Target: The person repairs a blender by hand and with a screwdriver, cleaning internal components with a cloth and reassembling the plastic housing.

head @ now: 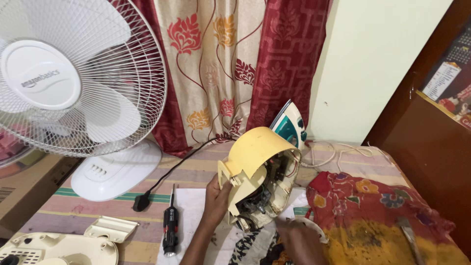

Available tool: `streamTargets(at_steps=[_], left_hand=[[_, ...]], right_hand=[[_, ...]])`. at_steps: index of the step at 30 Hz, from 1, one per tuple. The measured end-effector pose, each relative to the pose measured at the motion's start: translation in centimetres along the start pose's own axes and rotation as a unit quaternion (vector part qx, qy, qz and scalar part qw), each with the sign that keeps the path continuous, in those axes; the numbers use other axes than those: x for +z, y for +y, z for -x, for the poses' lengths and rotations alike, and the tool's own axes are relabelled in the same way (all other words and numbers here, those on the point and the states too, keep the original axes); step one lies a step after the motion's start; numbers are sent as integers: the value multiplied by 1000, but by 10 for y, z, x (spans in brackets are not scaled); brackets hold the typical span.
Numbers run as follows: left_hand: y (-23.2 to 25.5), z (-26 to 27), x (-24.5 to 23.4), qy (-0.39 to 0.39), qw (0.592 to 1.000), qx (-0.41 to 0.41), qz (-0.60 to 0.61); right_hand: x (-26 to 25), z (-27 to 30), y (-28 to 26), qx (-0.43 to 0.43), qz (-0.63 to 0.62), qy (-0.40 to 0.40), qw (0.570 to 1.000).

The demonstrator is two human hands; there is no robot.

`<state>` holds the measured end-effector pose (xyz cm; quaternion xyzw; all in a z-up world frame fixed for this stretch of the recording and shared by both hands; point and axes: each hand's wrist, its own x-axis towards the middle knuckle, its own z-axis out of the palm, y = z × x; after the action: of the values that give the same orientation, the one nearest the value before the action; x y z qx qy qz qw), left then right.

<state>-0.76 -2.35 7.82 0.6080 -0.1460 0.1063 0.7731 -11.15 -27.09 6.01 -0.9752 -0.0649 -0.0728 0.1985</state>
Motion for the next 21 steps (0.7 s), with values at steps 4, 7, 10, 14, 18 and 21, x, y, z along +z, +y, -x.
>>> streamTargets(at_steps=[4, 7, 10, 14, 18, 21], left_hand=[[4, -3, 0, -5, 999, -2, 41], [-1, -5, -3, 4, 998, -22, 53], [0, -7, 0, 16, 998, -7, 56], [5, -7, -6, 40, 953, 179, -239], [-14, 1, -6, 45, 997, 65, -13], [-22, 3, -12, 68, 996, 53, -5]], right_hand=[[8, 34, 14, -162, -121, 150, 968], [-41, 49, 38, 20, -114, 68, 991], [-75, 76, 48, 96, -81, 127, 984], [-73, 103, 57, 3, 5, 281, 960], [-89, 94, 60, 42, 129, 167, 977], [-89, 94, 23, 13, 37, 172, 984]])
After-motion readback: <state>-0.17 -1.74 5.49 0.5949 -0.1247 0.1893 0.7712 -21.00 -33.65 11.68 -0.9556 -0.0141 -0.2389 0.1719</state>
